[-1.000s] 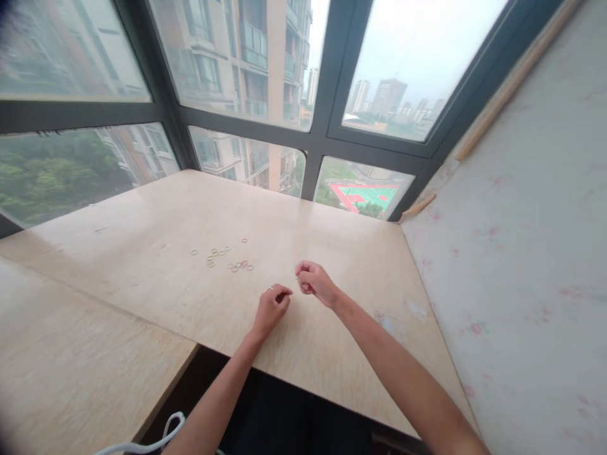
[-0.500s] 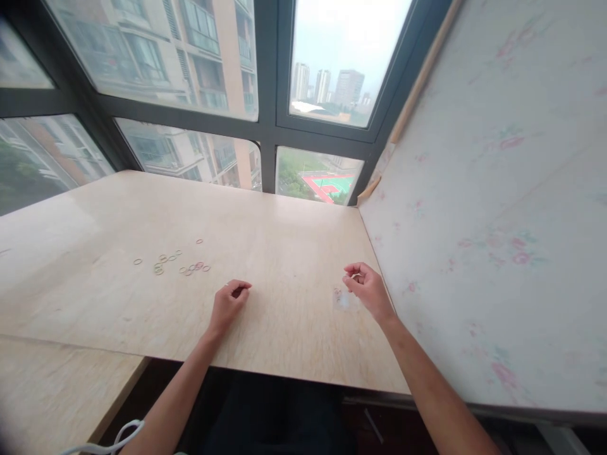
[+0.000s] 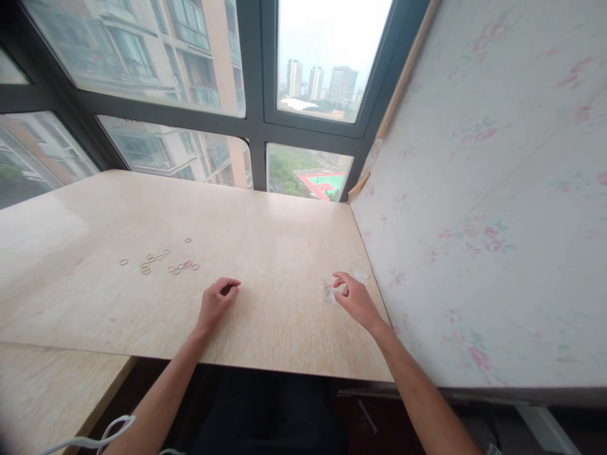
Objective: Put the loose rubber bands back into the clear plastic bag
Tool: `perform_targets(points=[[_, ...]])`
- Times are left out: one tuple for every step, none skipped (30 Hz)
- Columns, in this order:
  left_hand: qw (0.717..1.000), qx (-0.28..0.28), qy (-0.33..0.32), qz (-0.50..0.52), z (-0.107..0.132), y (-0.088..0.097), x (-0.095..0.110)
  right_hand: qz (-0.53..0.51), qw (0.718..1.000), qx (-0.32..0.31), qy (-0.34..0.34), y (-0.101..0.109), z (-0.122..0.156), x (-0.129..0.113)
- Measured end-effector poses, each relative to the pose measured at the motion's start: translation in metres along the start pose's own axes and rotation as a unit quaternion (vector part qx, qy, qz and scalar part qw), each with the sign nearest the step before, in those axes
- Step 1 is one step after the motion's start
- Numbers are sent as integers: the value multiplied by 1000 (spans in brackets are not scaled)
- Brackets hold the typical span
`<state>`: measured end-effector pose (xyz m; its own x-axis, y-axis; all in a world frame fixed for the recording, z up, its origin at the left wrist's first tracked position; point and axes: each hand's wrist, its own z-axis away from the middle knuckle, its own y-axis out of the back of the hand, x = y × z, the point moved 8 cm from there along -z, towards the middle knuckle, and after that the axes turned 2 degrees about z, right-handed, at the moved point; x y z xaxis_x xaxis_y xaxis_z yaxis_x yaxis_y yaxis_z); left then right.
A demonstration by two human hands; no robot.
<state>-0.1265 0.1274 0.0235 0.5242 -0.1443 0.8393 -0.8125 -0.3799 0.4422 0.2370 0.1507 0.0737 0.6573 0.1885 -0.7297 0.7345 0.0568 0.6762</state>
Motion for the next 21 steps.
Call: perform_targets(points=[[1000, 0, -1, 0, 0, 0, 0, -11, 1000, 4, 0, 1, 3, 0], [1000, 1, -2, 2, 0, 0, 0, -23, 1000, 10, 0, 2, 6, 0], [1000, 1, -3, 4, 0, -1, 0, -34, 999, 17, 0, 1, 11, 1], [1000, 2, -5, 5, 0, -1, 0, -45, 999, 25, 1, 0, 16, 3], [1000, 2, -6, 6, 1, -1, 0, -54, 998, 31, 2, -2, 22, 5], [1000, 3, -7, 6, 1, -1, 0, -62, 997, 35, 5, -6, 29, 7], [1000, 4, -9, 5, 1, -1, 0, -67, 997, 35, 6, -12, 36, 10], [1000, 3, -10, 3, 1, -1, -1, -73, 997, 31, 8, -18, 43, 14], [1000, 1, -11, 1, 1, -1, -1, -77, 997, 23, 8, -26, 50, 18], [1000, -4, -12, -1, 1, -1, -2, -80, 997, 12, 8, -34, 56, 21], [1000, -11, -15, -3, 0, -1, -3, -78, 997, 5, 11, -41, 62, 24], [1000, -18, -17, -4, 0, -2, -3, -68, 998, 6, 15, -46, 67, 27], [999, -25, -20, -3, 0, -2, -4, -55, 998, 12, 22, -49, 71, 29], [999, -32, -23, -3, 0, -2, -4, -43, 998, 20, 30, -50, 73, 30], [999, -37, -24, -1, 0, -3, -4, -33, 998, 29, 36, -51, 75, 30], [999, -41, -21, 3, 0, -3, -4, -24, 998, 36, 42, -51, 75, 31], [999, -46, -13, 12, 0, -3, -4, -18, 998, 42, 47, -50, 75, 31], [998, -53, -1, 28, 0, -4, -6, -12, 998, 46, 51, -50, 74, 30], [997, -58, 15, 52, 0, -4, -7, -6, 997, 51, 55, -49, 74, 30], [994, -60, 31, 80, -2, -3, -9, 0, 997, 55, 60, -48, 73, 29], [992, -57, 45, 107, -5, 0, -11, 6, 996, 59, 65, -48, 73, 28]])
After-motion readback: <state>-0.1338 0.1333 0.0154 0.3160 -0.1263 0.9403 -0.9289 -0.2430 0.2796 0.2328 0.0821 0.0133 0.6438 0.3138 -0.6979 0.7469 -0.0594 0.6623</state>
